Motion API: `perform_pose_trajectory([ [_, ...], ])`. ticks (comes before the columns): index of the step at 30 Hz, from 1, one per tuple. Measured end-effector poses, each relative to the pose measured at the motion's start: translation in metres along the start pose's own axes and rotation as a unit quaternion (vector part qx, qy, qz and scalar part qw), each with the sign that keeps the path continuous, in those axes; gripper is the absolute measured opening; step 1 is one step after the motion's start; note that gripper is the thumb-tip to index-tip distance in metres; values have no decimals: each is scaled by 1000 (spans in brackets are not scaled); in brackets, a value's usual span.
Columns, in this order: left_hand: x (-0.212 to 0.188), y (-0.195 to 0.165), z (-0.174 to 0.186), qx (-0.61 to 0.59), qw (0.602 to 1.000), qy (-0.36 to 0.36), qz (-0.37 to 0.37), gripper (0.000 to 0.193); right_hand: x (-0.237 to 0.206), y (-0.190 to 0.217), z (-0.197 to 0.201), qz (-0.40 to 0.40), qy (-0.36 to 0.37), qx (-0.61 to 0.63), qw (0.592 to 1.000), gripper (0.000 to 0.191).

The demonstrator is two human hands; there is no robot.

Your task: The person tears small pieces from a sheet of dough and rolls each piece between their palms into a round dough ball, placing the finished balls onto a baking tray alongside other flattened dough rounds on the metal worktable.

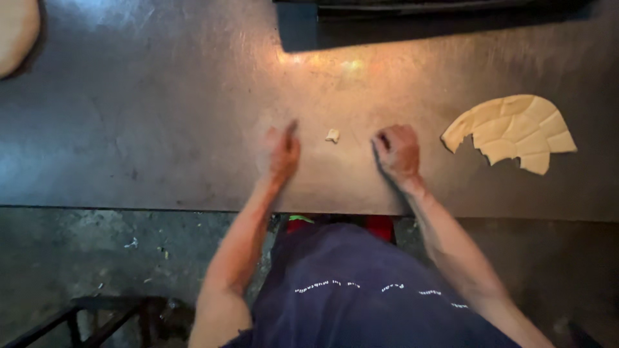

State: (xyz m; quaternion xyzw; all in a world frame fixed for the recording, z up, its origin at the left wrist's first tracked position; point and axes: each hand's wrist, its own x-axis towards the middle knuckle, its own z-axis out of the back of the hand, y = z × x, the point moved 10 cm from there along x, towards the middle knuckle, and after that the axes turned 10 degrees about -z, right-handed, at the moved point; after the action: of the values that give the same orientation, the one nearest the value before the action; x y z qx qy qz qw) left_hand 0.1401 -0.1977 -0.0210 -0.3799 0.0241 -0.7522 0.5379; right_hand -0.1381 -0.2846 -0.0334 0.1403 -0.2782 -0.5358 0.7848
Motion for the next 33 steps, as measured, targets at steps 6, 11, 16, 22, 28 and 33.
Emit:
perform_pose_trajectory([
  [6,-28,1,29,-43,996,77,4,23,-52,8,41,43,50,71,995,14],
  [11,1,41,17,56,998,20,38,28,-5,-12,20,25,6,-11,1000,15],
  [16,-23,-10,-22,-46,996,37,67,25,-48,12,-14,2,54,59,997,14],
  [22,-28,11,14,14,993,114,-7,29,-52,-4,38,82,64,-15,994,17],
  [28,-15,11,-25,62,996,55,44,24,-42,-27,-11,-2,23,-4,1000,11],
  [33,-21,19,-42,40,979,140,143,38,-60,-39,26,-25,150,56,987,14],
])
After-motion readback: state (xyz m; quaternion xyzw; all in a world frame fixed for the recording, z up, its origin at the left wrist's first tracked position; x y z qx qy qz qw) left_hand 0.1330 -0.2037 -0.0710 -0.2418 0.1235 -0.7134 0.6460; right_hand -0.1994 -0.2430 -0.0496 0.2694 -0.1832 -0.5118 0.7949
